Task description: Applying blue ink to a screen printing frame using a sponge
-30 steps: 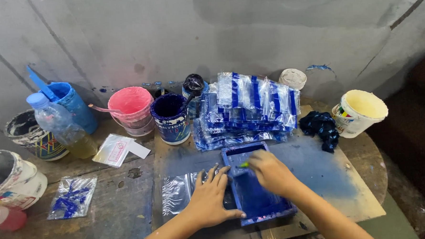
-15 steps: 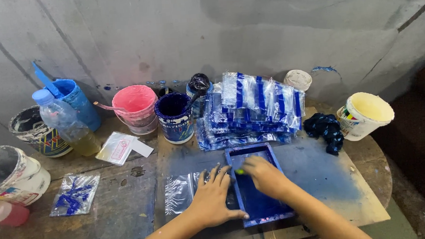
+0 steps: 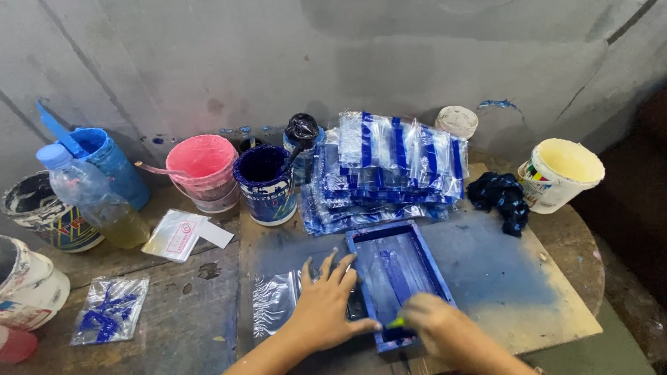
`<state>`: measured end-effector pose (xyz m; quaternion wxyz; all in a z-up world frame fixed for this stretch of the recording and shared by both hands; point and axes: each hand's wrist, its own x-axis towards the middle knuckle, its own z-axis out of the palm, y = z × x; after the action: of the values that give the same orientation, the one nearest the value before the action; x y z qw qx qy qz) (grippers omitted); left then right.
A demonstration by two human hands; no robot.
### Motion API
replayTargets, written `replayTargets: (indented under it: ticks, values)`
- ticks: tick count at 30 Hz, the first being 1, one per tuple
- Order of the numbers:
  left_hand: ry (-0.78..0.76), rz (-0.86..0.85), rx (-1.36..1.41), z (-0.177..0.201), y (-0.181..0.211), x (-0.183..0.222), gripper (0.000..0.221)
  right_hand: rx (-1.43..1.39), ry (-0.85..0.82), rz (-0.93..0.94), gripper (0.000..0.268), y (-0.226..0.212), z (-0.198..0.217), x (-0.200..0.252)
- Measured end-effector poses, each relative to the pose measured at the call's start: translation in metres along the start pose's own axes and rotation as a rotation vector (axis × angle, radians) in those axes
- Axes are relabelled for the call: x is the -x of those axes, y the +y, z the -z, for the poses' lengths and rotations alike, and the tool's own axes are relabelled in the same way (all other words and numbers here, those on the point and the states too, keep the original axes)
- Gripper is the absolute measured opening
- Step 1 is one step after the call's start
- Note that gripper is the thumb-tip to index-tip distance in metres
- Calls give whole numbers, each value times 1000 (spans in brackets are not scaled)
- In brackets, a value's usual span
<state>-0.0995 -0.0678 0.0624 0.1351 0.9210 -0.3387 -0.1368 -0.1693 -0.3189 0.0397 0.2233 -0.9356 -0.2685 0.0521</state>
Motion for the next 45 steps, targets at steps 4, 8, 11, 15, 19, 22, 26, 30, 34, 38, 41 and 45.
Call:
replayTargets:
  ticks: [4,8,11,15,19,22,26,30,34,38,41,45]
  values:
    - [162,-78,22,-8,-12,-8,69,-74,34,-308,34,33,16,-40]
    - [117,-35,1,-3,-11,-9,93,-6,237,-157,25,73,21,-91]
    - [95,-23,1,1,-9,-9,96,87,260,-58,22,85,18,-117]
    - [62,4,2,-1,-11,-10,98,119,259,19,24,91,5,-120]
    - [77,12,-1,0,-10,-10,98,130,209,27,32,84,-1,-86]
    - [80,38,16,1,-9,-10,98,163,128,-30,40,71,-7,-52]
    - [45,62,38,6,-6,-9,99,165,115,68,39,50,-13,-9]
    - [15,83,62,12,-3,-7,98,104,155,175,28,42,-24,23]
    - [24,79,54,10,-3,-7,96,126,118,153,32,27,-14,29]
    - [-8,94,72,14,0,-5,96,58,46,-38,20,25,16,5]
    - [-12,96,85,16,1,-4,96,41,134,-147,21,58,23,-28]
    - [-13,78,76,12,-1,-6,99,198,273,-140,23,93,33,-81]
